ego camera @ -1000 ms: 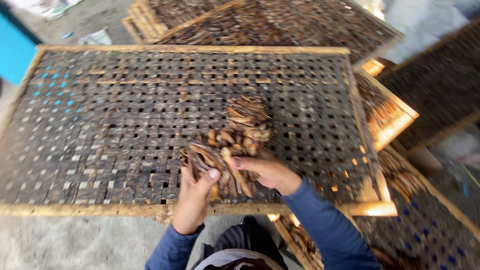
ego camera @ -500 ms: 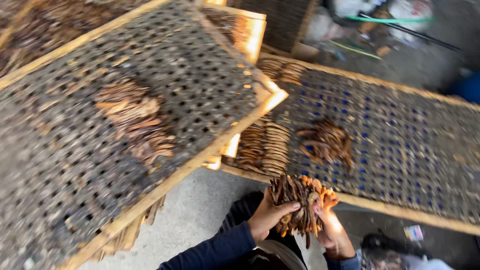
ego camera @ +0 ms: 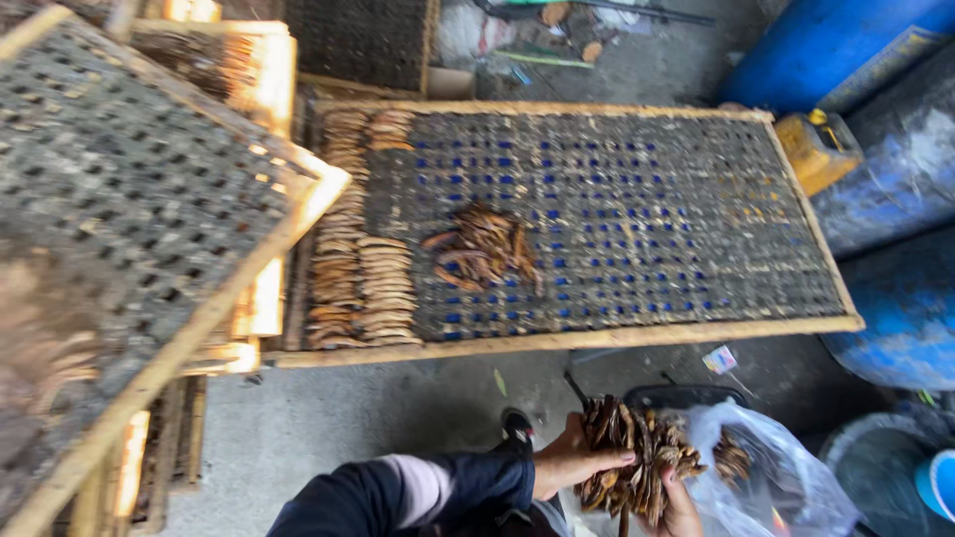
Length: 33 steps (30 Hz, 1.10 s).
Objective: The person gathers dried banana slices from a woven bamboo drying tray and transfers a handful into a plastic bag on a chair. They then arrange the remaining dried banana slices into neat rows across the tray, working piece by piece with both hands.
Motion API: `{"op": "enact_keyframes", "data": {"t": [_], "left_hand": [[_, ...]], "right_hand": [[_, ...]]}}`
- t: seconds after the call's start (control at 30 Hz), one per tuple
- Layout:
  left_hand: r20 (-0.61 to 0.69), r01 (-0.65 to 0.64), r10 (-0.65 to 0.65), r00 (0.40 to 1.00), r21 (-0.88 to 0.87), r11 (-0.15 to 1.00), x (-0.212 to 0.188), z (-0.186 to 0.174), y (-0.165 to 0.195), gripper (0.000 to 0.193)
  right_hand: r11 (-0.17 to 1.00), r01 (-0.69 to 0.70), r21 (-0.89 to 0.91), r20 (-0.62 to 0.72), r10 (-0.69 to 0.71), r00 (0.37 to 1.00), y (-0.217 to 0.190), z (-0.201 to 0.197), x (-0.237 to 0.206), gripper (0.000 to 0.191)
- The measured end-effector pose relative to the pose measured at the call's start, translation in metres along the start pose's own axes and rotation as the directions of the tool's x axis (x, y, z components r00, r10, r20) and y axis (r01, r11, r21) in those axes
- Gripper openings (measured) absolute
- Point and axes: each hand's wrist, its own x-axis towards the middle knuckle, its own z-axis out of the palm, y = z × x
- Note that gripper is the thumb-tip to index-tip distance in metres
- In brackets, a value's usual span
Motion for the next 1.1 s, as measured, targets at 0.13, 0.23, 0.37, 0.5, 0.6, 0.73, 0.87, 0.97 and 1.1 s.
{"op": "enact_keyframes", "data": {"t": [0.13,0.23,0.37,0.5,0.6,0.73,0.87,0.97,1.1], "left_hand": [[0.071,0.030,-0.026,0.997,-0.053,0.998,0.078,0.085,-0.008,0.099],[0.079,0.041,-0.036,0.996,-0.059,0.997,0.135,0.156,-0.008,0.100],[0.129,0.028,-0.003,0.992,-0.196,0.980,0.202,0.243,-0.018,0.101],[0.174,0.082,-0.040,0.984,-0.240,0.967,0.240,0.295,-0.042,0.100],[0.183,0.284,-0.268,0.946,-0.067,0.956,0.259,0.298,-0.072,0.081],[0.219,0.652,-0.681,0.699,0.196,0.732,0.290,0.291,-0.113,0.068],[0.117,0.708,-0.710,0.695,0.065,0.704,0.314,0.282,-0.129,0.071],[0.096,0.717,-0.728,0.678,0.127,0.685,0.343,0.283,-0.119,0.070],[0.204,0.658,-0.693,0.692,0.217,0.721,0.390,0.284,-0.103,0.069]], "right_hand": [[0.999,-0.047,-0.005,0.008,0.047,0.999,-0.077,-0.078,0.010,0.071],[0.999,-0.029,-0.042,-0.080,0.025,0.996,-0.143,-0.144,0.018,0.068],[0.989,0.123,-0.085,-0.110,-0.132,0.985,-0.204,-0.220,0.010,0.061],[0.961,0.273,-0.054,-0.235,-0.278,0.931,-0.214,-0.249,-0.010,0.061],[0.993,0.090,0.074,-0.417,-0.051,0.908,-0.196,-0.244,-0.023,0.062],[0.981,-0.055,0.186,-0.465,0.138,0.874,-0.175,-0.233,-0.016,0.057],[0.972,-0.090,0.217,-0.446,0.180,0.877,-0.175,-0.233,0.010,0.049],[0.973,-0.074,0.218,-0.433,0.164,0.887,-0.188,-0.237,0.038,0.046],[0.941,0.043,0.337,-0.473,0.130,0.872,-0.196,-0.231,0.073,0.043]]}}
